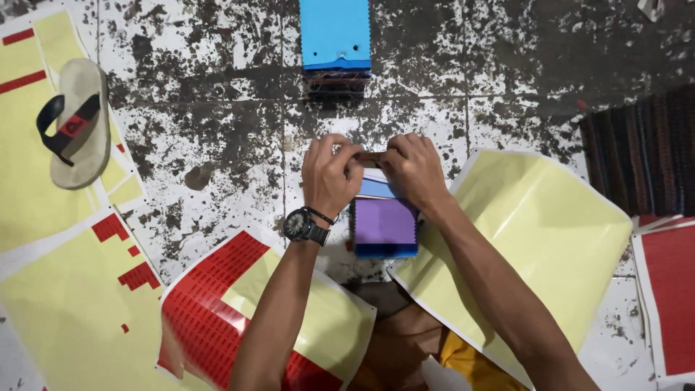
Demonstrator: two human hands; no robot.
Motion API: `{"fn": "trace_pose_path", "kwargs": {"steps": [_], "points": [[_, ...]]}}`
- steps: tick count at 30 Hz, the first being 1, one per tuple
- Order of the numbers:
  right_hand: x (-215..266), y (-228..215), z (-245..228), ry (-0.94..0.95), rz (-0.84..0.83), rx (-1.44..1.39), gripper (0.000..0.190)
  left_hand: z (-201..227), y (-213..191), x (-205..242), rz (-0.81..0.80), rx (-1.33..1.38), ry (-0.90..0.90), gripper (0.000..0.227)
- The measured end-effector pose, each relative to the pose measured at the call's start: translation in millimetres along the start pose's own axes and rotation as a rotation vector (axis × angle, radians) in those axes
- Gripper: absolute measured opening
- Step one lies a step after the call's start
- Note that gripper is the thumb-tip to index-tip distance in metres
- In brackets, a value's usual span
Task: The person peels small red adhesive strips from a yellow backing sheet and applies them to the edges of stacked colored notebooks. They repeat this process for multiple notebooks, placing each strip along the spine edge.
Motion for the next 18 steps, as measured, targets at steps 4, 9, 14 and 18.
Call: {"fn": "trace_pose_path", "kwargs": {"steps": [4, 9, 14, 18], "points": [[-4, -20, 4, -0.023, -0.270, -0.218, 0.009, -26, 31, -12, -0.358, 0.179, -0.257, 0.027], [-30, -57, -13, 0.106, -0.764, -0.514, 0.036, -55, 72, 5, -0.798, 0.260, -0.467, 0.059], [-34, -29, -21, 0.062, -1.006, -0.260, 0.064, -38, 43, -3, -0.818, 0.368, -0.539, 0.054], [-29, -1, -16, -0.012, -1.086, -0.011, 0.077, -51, 57, 5, -0.828, 0.379, -0.552, 0.055]]}}
Point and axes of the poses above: each hand's wrist, its own x-axis away from the middle knuckle, its own y-axis out of the palm, z = x × y, the point moved 6 cm from there along -x, towards the middle knuckle, and after that the axes turned 8 degrees about -z, right-handed, at the moved point
